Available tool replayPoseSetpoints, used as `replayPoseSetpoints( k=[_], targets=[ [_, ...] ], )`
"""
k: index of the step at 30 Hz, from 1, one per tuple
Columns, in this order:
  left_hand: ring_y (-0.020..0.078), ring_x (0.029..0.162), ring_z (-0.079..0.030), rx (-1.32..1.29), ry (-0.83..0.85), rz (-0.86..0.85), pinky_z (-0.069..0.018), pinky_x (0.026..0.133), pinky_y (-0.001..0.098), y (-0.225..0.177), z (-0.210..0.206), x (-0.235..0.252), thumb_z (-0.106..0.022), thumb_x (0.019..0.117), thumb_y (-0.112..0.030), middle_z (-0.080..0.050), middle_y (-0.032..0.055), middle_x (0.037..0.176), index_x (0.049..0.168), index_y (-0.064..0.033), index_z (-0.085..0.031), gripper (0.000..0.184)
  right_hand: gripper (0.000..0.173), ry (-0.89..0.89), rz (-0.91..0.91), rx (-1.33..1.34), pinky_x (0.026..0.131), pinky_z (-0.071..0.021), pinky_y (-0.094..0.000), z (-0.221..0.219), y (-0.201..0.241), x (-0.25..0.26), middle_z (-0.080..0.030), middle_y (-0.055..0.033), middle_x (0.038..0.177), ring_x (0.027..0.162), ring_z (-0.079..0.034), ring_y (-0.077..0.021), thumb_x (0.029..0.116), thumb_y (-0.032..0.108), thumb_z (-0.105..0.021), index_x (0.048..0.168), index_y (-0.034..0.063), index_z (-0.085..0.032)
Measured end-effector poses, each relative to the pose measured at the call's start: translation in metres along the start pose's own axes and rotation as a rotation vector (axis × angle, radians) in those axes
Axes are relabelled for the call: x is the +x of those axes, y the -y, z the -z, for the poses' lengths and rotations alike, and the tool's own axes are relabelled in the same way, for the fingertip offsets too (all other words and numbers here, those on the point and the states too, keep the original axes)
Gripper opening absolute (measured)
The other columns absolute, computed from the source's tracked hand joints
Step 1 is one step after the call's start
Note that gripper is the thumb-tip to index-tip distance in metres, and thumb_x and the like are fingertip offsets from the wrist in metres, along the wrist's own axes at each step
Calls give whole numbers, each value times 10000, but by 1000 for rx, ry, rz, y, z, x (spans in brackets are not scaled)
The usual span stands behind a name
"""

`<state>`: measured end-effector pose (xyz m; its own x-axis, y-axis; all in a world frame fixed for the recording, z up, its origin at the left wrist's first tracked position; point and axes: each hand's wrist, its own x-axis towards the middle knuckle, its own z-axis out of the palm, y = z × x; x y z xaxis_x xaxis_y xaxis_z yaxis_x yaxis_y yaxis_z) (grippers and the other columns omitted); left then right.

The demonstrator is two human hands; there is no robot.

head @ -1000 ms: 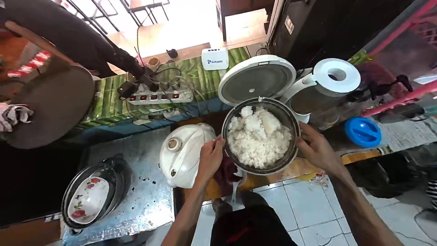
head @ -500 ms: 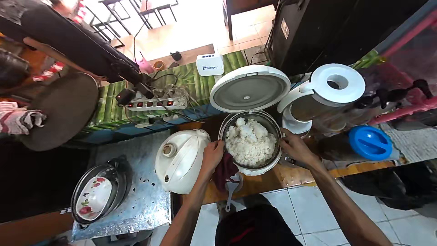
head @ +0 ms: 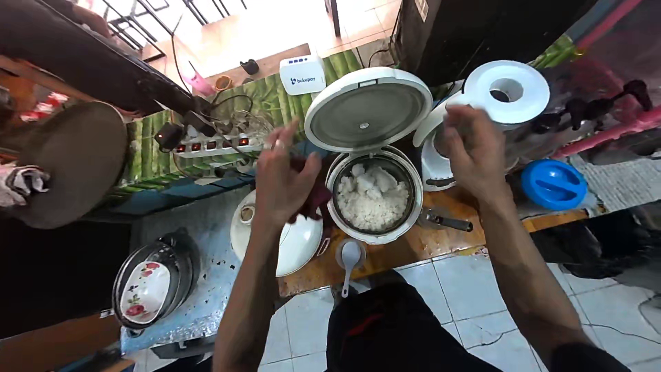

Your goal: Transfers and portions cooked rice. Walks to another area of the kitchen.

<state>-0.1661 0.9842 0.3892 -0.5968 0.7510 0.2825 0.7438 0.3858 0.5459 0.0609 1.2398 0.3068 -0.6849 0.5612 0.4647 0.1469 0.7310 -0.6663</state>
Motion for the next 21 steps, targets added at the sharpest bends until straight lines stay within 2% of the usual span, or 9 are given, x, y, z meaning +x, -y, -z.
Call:
replayPoseSetpoints(
  k=[3, 5, 7, 10, 12, 14, 17, 19, 21],
  targets=[
    [374, 1438, -437, 147, 127, 31, -407, 1097, 607, -16, -7, 46, -645, 936, -314, -292, 179, 1661, 1637, -106, -243, 834, 520, 26, 36, -145, 993, -543, -460, -5, 15, 49, -428, -219, 1560, 1306, -564, -325, 1015, 176, -496, 1515, 38, -454],
    [363, 1470, -398, 161, 204, 30, -382, 1119, 615, -16, -20, 59, -655, 942, -284, -249, 148, 1686, 1652, -126, -187, 864, 571, 117, -31, -210, 1100, -456, -546, -13, 17, 61, -446, -185, 1563, 1399, -483, -366, 997, 146, -520, 1554, 79, -417],
    [359, 1433, -447, 183, 187, -11, -427, 1081, 604, -12, -30, 54, -651, 936, -242, -310, 148, 1658, 1643, -129, -224, 833, 544, 100, -33, -236, 1089, -460, -555, -19, 19, 54, -521, -176, 1493, 1359, -523, -364, 995, 125, -526, 1531, 86, -446],
    [361, 1225, -617, 210, 107, -53, -546, 928, 572, -11, -34, 16, -656, 922, -201, -443, 168, 1561, 1589, -132, -376, 727, 369, 17, 7, -137, 980, -546, -479, -14, 17, 21, -645, -161, 1297, 1171, -646, -285, 1027, 137, -460, 1363, 63, -593],
    [357, 1132, -654, 215, 119, -37, -575, 811, 580, -15, -40, -25, -680, 917, -174, -352, 147, 1626, 1610, -135, -335, 775, 332, 22, 3, -64, 911, -562, -451, -10, 16, -13, -640, -156, 1241, 1082, -658, -260, 1084, 195, -420, 1323, 61, -607],
    [304, 913, -702, 265, 97, -21, -586, 614, 525, -9, -62, -61, -706, 881, -173, -236, 119, 1688, 1635, -123, -254, 881, 341, -3, -6, -17, 869, -580, -409, -15, 12, -38, -635, -130, 1249, 1046, -661, -215, 1093, 234, -408, 1306, 76, -623],
    [216, 601, -642, 273, 44, -31, -537, 468, 436, 3, -88, -85, -724, 841, -156, -163, 142, 1709, 1633, -54, -227, 941, 341, -161, -41, 182, 950, -583, -387, -36, -1, -64, -591, -131, 1348, 1163, -638, -209, 1071, 220, -459, 1319, 32, -597],
    [248, 641, -658, 247, 82, -14, -546, 492, 462, -4, -78, -78, -723, 854, -130, -137, 132, 1718, 1640, -60, -206, 943, 243, -319, -69, 244, 857, -596, -372, -57, -4, -85, -636, -111, 1183, 1030, -660, -185, 1053, 145, -483, 1218, 11, -601],
    [321, 843, -706, 223, 125, -11, -572, 601, 518, -9, -62, -54, -703, 885, -143, -145, 136, 1718, 1644, -68, -196, 915, 201, -212, -96, 118, 753, -590, -379, -75, -6, -97, -657, -119, 996, 851, -661, -183, 1006, 105, -506, 1127, -8, -620]
  ],
)
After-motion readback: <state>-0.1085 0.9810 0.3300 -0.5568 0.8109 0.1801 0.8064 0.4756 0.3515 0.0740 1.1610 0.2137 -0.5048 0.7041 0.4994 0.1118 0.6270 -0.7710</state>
